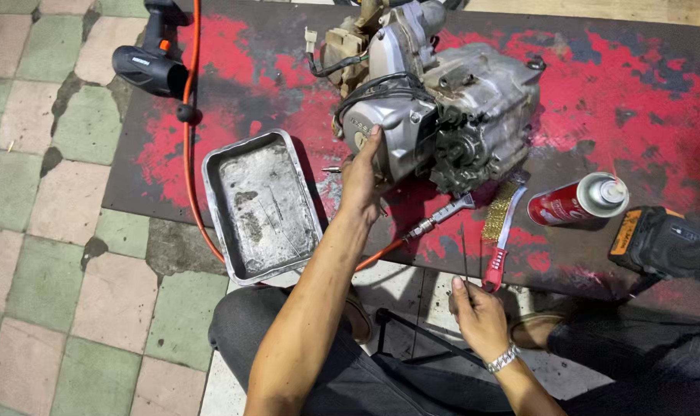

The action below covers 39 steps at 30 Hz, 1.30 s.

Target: The person is working on a disassembled motorcycle engine placed on a red workbench. They use a screwdriver to adjust internal components, a wire brush to clean the engine casing, and a spray can to lubricate parts. The person also uses a pneumatic tool to tighten bolts on the engine.

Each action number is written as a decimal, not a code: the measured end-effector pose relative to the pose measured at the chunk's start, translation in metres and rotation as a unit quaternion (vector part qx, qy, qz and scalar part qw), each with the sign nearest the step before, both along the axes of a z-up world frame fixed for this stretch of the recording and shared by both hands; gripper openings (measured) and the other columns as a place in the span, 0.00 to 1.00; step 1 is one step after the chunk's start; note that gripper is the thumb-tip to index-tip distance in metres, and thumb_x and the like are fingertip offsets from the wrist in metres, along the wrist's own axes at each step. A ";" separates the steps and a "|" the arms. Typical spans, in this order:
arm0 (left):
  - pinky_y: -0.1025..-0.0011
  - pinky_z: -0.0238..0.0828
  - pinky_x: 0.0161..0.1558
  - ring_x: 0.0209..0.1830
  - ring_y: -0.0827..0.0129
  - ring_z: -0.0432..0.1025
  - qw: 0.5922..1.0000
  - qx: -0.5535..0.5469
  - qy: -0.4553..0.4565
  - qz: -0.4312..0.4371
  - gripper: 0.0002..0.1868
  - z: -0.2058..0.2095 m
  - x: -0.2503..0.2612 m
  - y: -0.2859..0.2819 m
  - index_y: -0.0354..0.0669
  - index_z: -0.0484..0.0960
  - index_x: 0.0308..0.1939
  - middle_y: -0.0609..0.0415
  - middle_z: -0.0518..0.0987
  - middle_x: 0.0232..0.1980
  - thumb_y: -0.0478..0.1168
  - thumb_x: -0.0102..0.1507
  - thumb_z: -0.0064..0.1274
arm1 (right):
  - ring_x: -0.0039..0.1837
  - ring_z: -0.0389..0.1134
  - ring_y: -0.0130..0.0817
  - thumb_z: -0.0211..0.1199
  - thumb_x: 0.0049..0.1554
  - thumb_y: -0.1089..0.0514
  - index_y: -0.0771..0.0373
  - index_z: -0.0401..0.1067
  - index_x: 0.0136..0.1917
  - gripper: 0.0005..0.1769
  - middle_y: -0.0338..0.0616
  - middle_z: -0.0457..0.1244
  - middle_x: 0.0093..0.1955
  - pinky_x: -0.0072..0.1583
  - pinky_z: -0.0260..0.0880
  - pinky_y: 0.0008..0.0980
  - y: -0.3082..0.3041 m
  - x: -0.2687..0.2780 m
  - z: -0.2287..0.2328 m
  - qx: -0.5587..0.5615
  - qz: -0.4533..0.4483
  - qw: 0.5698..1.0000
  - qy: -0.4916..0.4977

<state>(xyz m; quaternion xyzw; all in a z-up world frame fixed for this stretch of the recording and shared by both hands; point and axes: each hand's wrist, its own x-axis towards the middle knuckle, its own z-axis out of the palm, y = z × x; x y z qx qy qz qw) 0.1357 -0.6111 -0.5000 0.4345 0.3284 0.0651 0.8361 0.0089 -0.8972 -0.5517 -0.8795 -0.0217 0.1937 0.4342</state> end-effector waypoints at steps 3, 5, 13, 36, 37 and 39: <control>0.58 0.78 0.36 0.32 0.62 0.74 0.998 0.040 0.035 0.024 0.48 0.003 0.008 -0.007 0.22 0.75 0.55 0.44 0.78 0.40 0.67 0.52 0.64 | 0.27 0.64 0.35 0.49 0.64 0.38 0.62 0.74 0.34 0.31 0.44 0.61 0.22 0.36 0.63 0.39 0.003 0.000 -0.004 -0.010 0.002 1.000 0.008; 0.59 0.77 0.35 0.30 0.63 0.74 0.998 0.049 0.030 0.030 0.49 0.005 0.007 -0.008 0.24 0.73 0.55 0.46 0.78 0.39 0.67 0.50 0.64 | 0.29 0.67 0.38 0.48 0.65 0.38 0.60 0.76 0.36 0.30 0.47 0.62 0.23 0.38 0.65 0.40 0.003 0.002 -0.004 -0.040 0.005 0.998 0.048; 0.65 0.76 0.39 0.41 0.68 0.79 0.982 0.114 0.077 -0.128 0.39 -0.011 -0.016 0.041 0.45 0.74 0.60 0.50 0.83 0.48 0.66 0.54 0.56 | 0.39 0.74 0.42 0.59 0.61 0.48 0.63 0.75 0.44 0.16 0.44 0.71 0.32 0.45 0.70 0.41 -0.002 0.017 -0.009 -0.046 -0.054 0.995 -0.064; 0.51 0.74 0.52 0.51 0.45 0.77 0.659 0.640 0.382 -0.100 0.31 -0.069 -0.090 0.109 0.36 0.79 0.53 0.37 0.81 0.52 0.59 0.58 0.60 | 0.56 0.70 0.62 0.78 0.46 0.43 0.75 0.72 0.61 0.40 0.68 0.68 0.52 0.60 0.70 0.52 -0.052 0.057 -0.098 -0.214 -0.118 0.965 -0.100; 0.51 0.74 0.51 0.50 0.43 0.77 0.645 0.658 0.380 -0.084 0.34 -0.064 -0.094 0.109 0.34 0.76 0.56 0.36 0.80 0.53 0.59 0.58 0.59 | 0.54 0.71 0.60 0.80 0.47 0.43 0.76 0.72 0.58 0.39 0.67 0.68 0.50 0.58 0.71 0.50 -0.050 0.057 -0.099 -0.209 -0.115 0.962 -0.130; 0.50 0.72 0.51 0.52 0.42 0.75 0.641 0.664 0.372 -0.104 0.36 -0.056 -0.094 0.101 0.34 0.74 0.59 0.36 0.78 0.55 0.59 0.58 0.59 | 0.49 0.71 0.54 0.79 0.49 0.45 0.75 0.75 0.53 0.32 0.62 0.70 0.45 0.55 0.71 0.46 -0.048 0.047 -0.096 -0.132 -0.133 0.974 -0.124</control>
